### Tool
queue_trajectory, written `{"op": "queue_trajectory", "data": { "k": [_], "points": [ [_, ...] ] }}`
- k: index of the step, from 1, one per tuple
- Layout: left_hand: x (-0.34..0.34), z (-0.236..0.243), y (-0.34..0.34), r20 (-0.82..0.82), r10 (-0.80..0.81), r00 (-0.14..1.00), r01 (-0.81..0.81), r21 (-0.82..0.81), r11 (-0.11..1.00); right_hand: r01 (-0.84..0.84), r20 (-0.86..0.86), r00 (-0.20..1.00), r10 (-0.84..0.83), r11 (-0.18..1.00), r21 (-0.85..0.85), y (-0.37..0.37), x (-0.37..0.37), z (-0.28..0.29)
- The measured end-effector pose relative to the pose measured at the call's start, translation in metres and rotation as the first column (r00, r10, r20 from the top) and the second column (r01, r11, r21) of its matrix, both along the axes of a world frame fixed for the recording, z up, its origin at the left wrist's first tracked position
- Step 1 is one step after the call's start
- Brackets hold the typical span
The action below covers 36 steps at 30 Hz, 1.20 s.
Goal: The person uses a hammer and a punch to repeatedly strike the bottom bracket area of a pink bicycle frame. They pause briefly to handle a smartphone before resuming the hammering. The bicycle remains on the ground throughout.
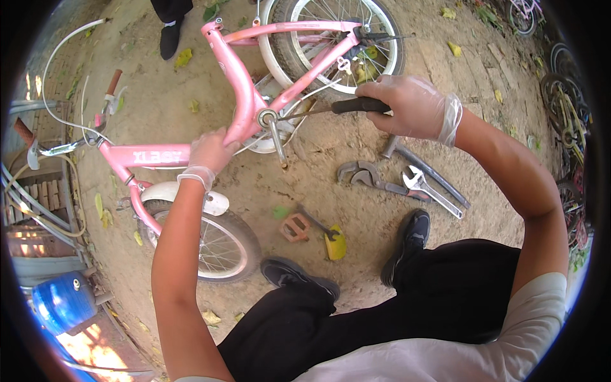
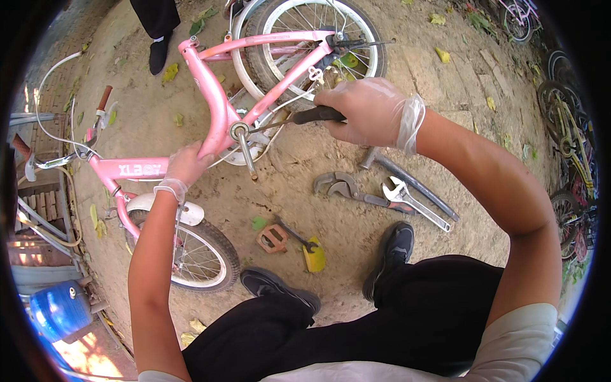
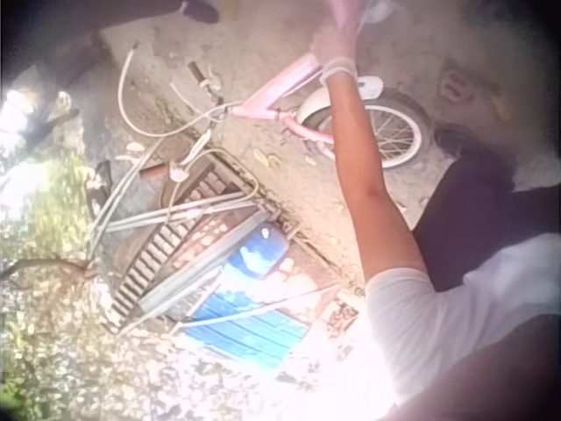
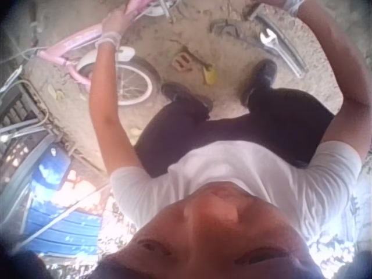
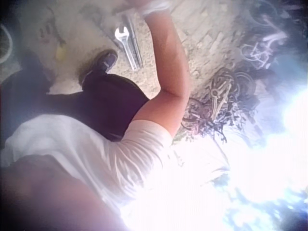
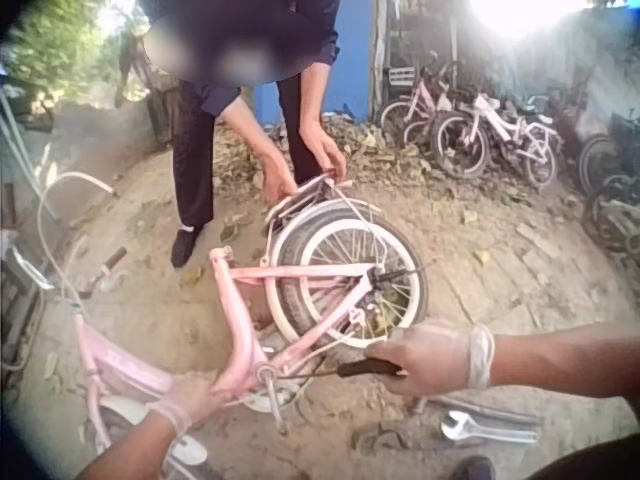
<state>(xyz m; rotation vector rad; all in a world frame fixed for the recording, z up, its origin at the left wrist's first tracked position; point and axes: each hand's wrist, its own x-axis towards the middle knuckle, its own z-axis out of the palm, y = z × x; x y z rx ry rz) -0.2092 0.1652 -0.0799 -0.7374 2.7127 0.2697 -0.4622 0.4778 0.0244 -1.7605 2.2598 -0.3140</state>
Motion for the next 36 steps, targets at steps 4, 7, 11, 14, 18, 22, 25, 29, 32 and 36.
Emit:
{"op": "queue_trajectory", "data": {
  "k": [4,7,11,14,18,22,25,29,32,36],
  "points": [
    [-0.002,0.001,0.001,-0.051,-0.025,0.998,0.027,0.033,0.999,-0.012,-0.026,1.0,0.012,1.0,0.009,-0.004,-0.003,0.002],
    [-0.001,-0.002,-0.001,-0.014,-0.021,1.0,0.021,0.042,0.999,-0.012,-0.043,0.999,0.013,1.0,0.027,-0.006,-0.004,0.004],
    [0.0,-0.005,-0.001,-0.046,-0.022,0.999,0.023,0.03,0.999,-0.051,-0.08,0.995,0.052,0.999,0.017,-0.011,-0.004,0.008],
    [-0.001,-0.003,0.0,-0.022,-0.009,1.0,0.01,0.043,0.999,-0.057,-0.123,0.99,0.063,0.997,0.054,-0.015,-0.006,0.011],
    [-0.002,0.002,0.001,-0.002,-0.001,1.0,0.001,0.072,0.997,-0.224,-0.214,0.953,0.213,0.974,-0.026,-0.03,-0.014,0.016],
    [-0.004,0.004,-0.001,0.034,-0.068,0.997,0.067,0.046,0.997,-0.361,-0.253,0.899,0.357,0.932,0.03,-0.062,-0.025,0.023],
    [-0.003,0.003,-0.005,0.035,-0.092,0.995,0.091,0.029,0.995,-0.367,-0.229,0.889,0.396,0.917,0.159,-0.083,-0.032,0.029],
    [0.001,-0.002,-0.007,-0.044,-0.113,0.993,0.115,0.058,0.992,-0.361,-0.064,0.922,0.381,0.91,0.204,-0.089,-0.044,0.029],
    [0.003,-0.005,-0.007,-0.084,-0.13,0.988,0.134,0.049,0.99,-0.329,0.076,0.944,0.322,0.936,0.126,-0.08,-0.053,0.016],
    [0.002,-0.005,-0.008,-0.1,-0.155,0.983,0.162,0.057,0.985,-0.326,0.169,0.937,0.306,0.94,0.101,-0.077,-0.061,-0.005]
  ]
}}
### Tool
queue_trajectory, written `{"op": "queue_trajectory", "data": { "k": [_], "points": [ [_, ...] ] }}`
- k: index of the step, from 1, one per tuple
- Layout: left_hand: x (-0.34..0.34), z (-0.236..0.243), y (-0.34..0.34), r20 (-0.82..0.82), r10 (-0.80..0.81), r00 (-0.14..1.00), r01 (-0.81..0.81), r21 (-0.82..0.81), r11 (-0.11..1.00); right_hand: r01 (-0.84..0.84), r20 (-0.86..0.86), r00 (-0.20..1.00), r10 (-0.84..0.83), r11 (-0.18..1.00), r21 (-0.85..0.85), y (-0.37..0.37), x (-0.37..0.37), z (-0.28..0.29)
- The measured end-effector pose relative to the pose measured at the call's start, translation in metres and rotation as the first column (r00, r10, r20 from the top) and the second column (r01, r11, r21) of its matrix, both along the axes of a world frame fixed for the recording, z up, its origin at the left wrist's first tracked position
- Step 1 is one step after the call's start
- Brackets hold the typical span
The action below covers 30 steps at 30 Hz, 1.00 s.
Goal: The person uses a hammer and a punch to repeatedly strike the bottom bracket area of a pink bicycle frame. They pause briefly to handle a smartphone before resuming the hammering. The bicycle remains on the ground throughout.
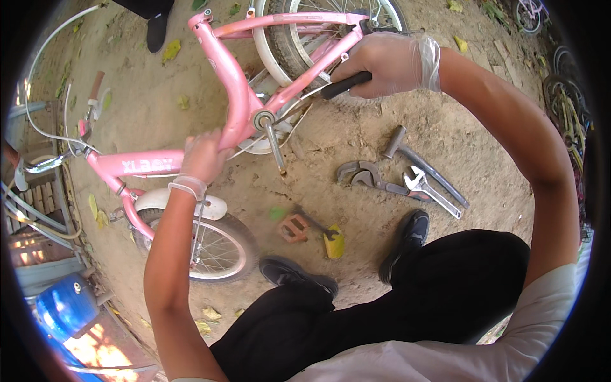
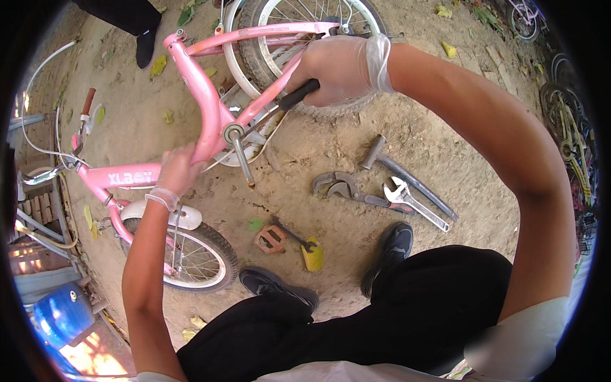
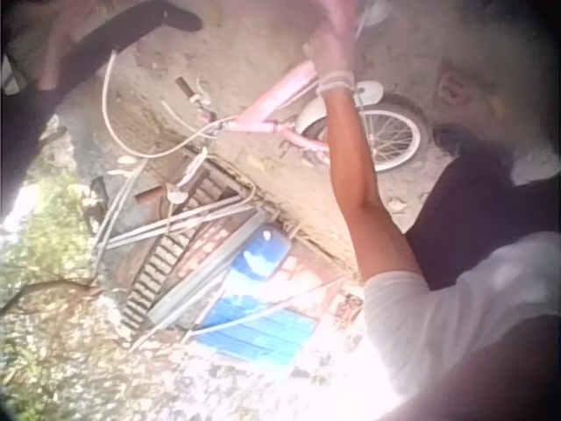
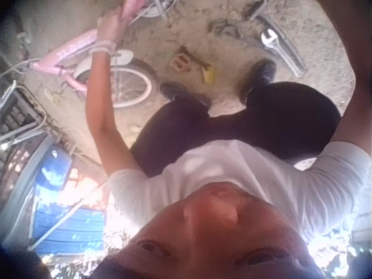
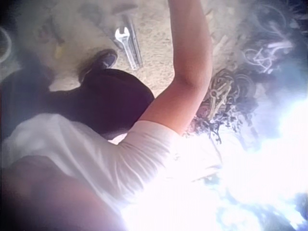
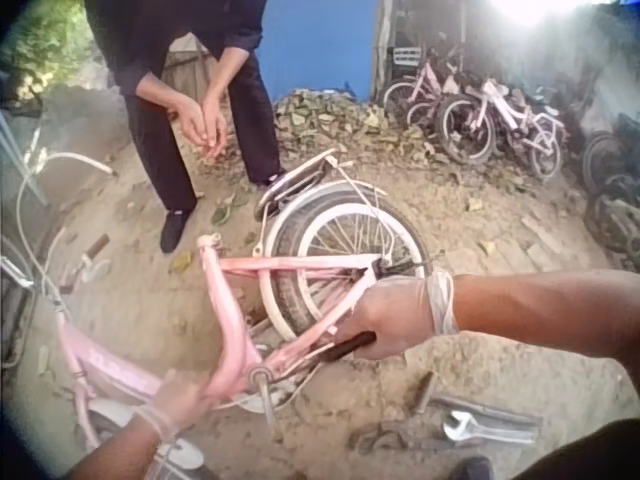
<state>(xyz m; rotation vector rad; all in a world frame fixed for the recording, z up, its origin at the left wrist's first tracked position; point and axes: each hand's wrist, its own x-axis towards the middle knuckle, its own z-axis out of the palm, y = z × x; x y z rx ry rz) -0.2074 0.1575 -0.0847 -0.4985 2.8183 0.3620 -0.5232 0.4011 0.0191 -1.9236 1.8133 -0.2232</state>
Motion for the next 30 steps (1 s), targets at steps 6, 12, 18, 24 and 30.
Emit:
{"op": "queue_trajectory", "data": {
  "k": [6,12,18,24,30],
  "points": [
    [0.0,0.002,-0.003,0.021,0.025,0.999,-0.026,0.043,0.999,0.286,0.223,0.921,-0.32,0.943,0.171,0.031,0.026,-0.011],
    [-0.003,0.002,0.001,0.04,0.076,0.996,-0.078,0.043,0.996,0.535,0.34,0.727,-0.596,0.803,0.263,0.078,0.08,-0.036],
    [-0.013,0.013,0.006,0.16,0.131,0.978,-0.134,0.012,0.991,0.54,0.428,0.695,-0.578,0.812,0.22,0.089,0.092,-0.044],
    [-0.029,0.008,0.031,-0.004,0.308,0.951,-0.303,0.168,0.938,0.534,0.363,0.727,-0.583,0.812,0.236,0.093,0.085,-0.019],
    [-0.041,-0.002,0.033,-0.034,0.425,0.905,-0.394,0.312,0.864,0.373,0.041,0.928,-0.371,0.914,-0.158,0.071,0.073,-0.001]
  ]
}}
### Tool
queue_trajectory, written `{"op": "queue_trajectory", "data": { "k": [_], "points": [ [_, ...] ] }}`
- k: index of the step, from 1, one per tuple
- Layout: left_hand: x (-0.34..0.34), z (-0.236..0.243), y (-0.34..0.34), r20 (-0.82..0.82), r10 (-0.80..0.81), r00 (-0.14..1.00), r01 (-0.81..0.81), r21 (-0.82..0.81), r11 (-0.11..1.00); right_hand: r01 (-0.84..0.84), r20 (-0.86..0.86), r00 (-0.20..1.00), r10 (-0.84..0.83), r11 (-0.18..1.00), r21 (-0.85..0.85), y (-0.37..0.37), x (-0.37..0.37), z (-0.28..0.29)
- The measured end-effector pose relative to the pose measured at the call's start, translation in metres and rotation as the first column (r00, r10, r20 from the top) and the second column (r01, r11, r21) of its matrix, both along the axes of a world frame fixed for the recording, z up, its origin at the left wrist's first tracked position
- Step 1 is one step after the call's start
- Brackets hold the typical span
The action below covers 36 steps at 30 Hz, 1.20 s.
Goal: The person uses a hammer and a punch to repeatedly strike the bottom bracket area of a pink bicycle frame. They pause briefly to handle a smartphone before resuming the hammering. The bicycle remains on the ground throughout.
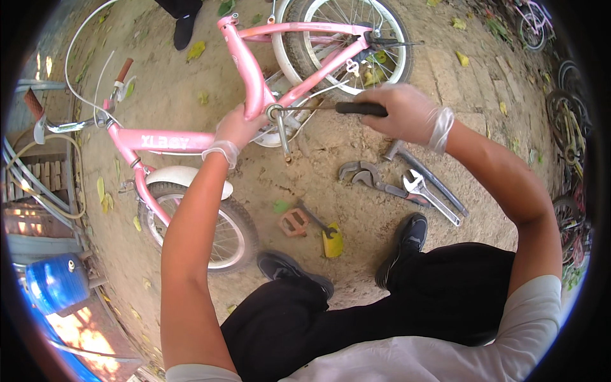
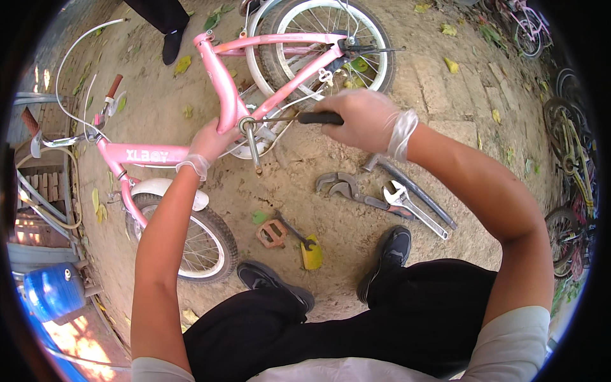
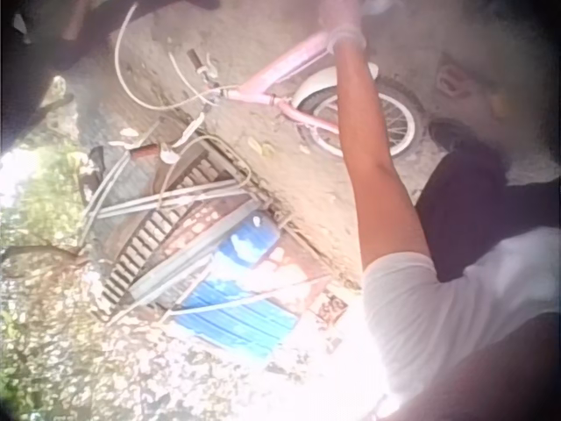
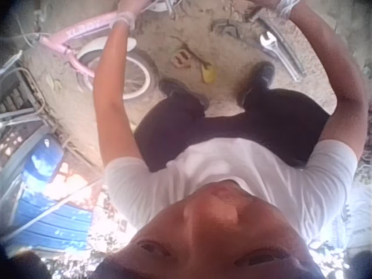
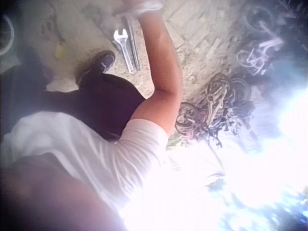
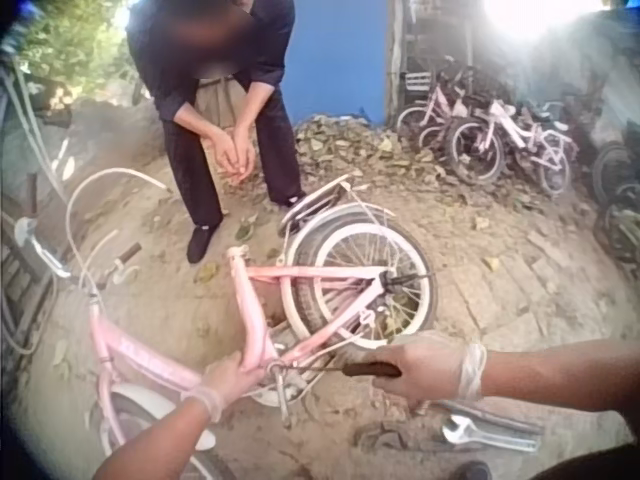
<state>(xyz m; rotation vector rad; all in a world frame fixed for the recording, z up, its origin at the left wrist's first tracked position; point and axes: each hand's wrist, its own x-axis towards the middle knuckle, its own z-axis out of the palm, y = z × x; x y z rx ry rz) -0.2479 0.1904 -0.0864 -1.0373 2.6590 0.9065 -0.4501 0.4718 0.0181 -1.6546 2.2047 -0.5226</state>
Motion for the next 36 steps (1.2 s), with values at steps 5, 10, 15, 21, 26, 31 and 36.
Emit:
{"op": "queue_trajectory", "data": {
  "k": [5,10,15,21,26,31,36],
  "points": [
    [-0.003,-0.007,-0.002,0.023,0.031,0.999,-0.031,-0.006,1.0,0.052,0.157,0.987,-0.014,0.97,-0.239,-0.017,-0.008,0.037],
    [-0.004,-0.011,-0.004,0.033,0.076,0.997,-0.075,-0.005,0.997,0.29,0.538,0.84,-0.072,0.898,-0.332,-0.067,-0.01,0.069],
    [0.001,-0.007,-0.008,-0.111,0.07,0.991,-0.062,0.071,0.996,0.326,0.851,0.421,0.314,0.823,-0.465,-0.158,0.027,0.061],
    [0.012,0.026,-0.015,-0.57,0.283,0.771,0.018,0.464,0.886,0.128,0.609,0.709,0.356,0.784,-0.607,-0.228,0.086,0.028],
    [0.019,0.051,-0.005,-0.641,0.374,0.671,-0.005,0.5,0.866,-0.003,0.556,0.74,0.378,0.829,-0.56,-0.239,0.098,0.022],
    [0.023,0.05,-0.001,-0.65,0.395,0.649,-0.018,0.506,0.862,-0.068,0.357,0.846,0.396,0.744,-0.665,-0.247,0.104,0.011],
    [0.027,0.039,-0.002,-0.72,0.34,0.605,0.027,0.445,0.895,-0.126,0.343,0.853,0.393,0.793,-0.596,-0.247,0.106,0.005]
  ]
}}
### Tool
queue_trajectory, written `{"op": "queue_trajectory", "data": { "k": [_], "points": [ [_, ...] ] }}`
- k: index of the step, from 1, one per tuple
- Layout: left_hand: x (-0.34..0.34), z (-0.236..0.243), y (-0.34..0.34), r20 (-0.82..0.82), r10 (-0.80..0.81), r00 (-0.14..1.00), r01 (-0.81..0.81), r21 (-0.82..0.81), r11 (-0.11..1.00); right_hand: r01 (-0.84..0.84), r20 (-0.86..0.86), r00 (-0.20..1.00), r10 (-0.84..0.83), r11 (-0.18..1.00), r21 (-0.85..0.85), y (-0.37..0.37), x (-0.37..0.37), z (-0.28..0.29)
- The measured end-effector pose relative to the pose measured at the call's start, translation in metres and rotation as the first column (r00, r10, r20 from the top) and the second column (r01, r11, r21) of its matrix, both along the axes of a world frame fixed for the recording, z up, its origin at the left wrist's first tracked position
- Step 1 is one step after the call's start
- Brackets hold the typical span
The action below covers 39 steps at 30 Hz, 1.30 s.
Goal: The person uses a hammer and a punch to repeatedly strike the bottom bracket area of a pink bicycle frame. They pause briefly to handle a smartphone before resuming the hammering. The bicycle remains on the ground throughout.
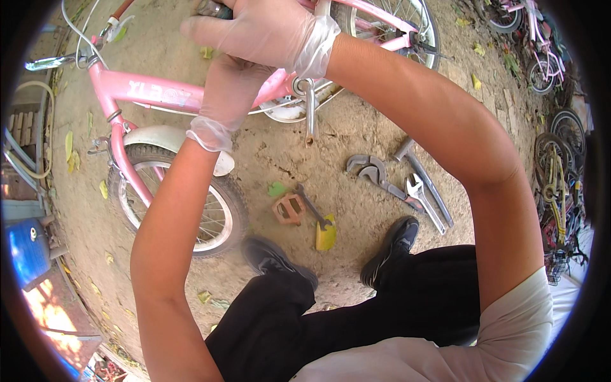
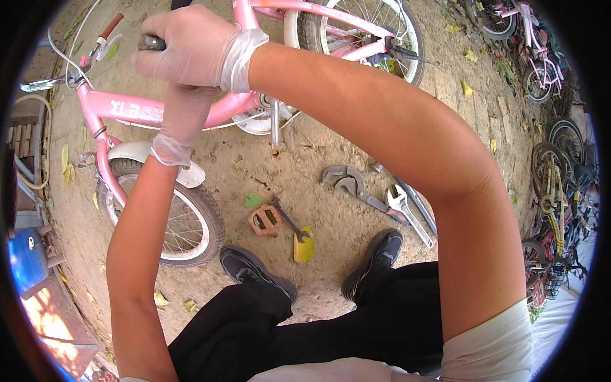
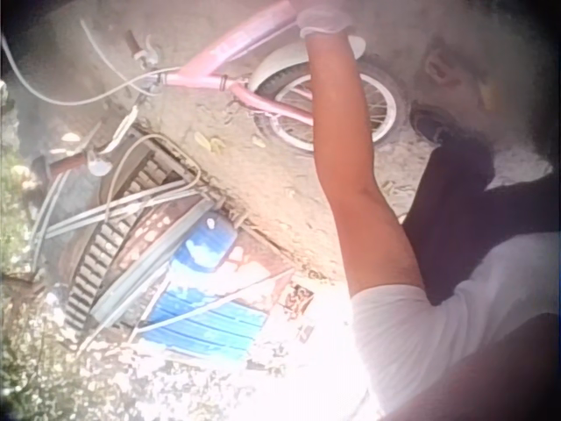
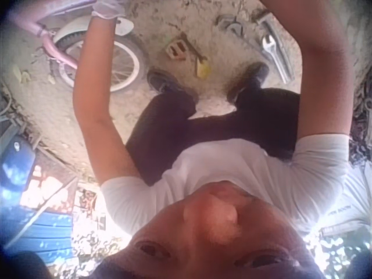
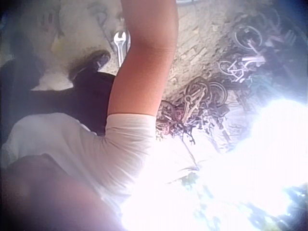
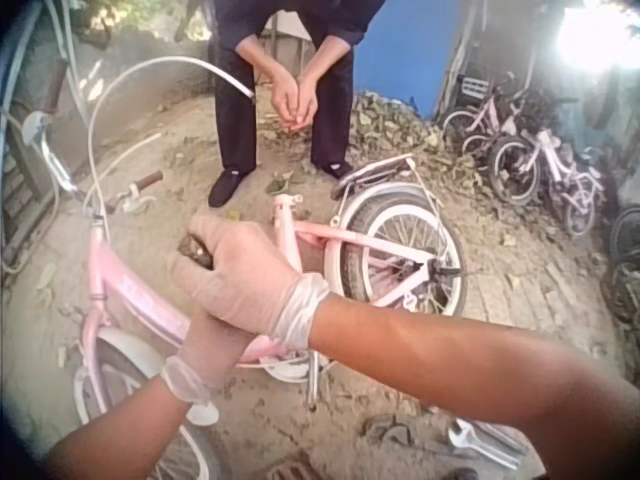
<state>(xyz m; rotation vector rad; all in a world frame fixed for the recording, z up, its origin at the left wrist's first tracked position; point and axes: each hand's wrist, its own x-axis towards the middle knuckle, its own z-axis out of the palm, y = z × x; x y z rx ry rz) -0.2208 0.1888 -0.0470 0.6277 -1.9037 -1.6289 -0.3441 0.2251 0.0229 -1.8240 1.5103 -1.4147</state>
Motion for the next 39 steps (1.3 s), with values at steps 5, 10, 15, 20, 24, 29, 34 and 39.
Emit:
{"op": "queue_trajectory", "data": {
  "k": [5,10,15,20,24,29,34,39],
  "points": [
    [0.012,-0.004,-0.002,0.146,0.04,0.988,0.03,-0.447,0.894,-0.02,-0.069,0.997,0.019,1.0,-0.012,0.001,0.008,-0.003],
    [0.019,-0.008,0.0,0.19,0.091,0.978,0.051,-0.634,0.772,-0.097,-0.107,0.989,0.101,0.994,0.041,0.01,0.015,0.003],
    [0.021,-0.002,0.01,0.103,-0.002,0.995,0.017,-0.146,0.989,-0.167,-0.388,0.891,0.235,0.965,0.202,-0.001,0.013,0.053],
    [0.025,0.002,0.013,0.08,-0.017,0.997,0.013,0.052,0.999,-0.114,-0.651,0.659,0.377,0.906,0.408,-0.035,0.019,0.087],
    [0.024,-0.004,0.002,0.1,-0.11,0.989,0.142,-0.422,0.895,0.0,-0.682,0.611,0.401,0.862,0.507,-0.057,0.033,0.077],
    [0.021,-0.007,-0.005,0.093,-0.1,0.991,0.133,-0.482,0.866,0.074,-0.693,0.603,0.396,0.837,0.542,-0.071,0.034,0.063],
    [0.013,-0.001,-0.008,-0.028,-0.153,0.988,0.15,-0.077,0.986,0.118,-0.693,0.612,0.38,0.823,0.556,-0.076,0.033,0.065],
    [-0.004,0.012,-0.028,0.203,-0.207,0.957,0.232,-0.107,0.967,0.164,-0.684,0.638,0.354,0.805,0.57,-0.078,0.018,0.065]
  ]
}}
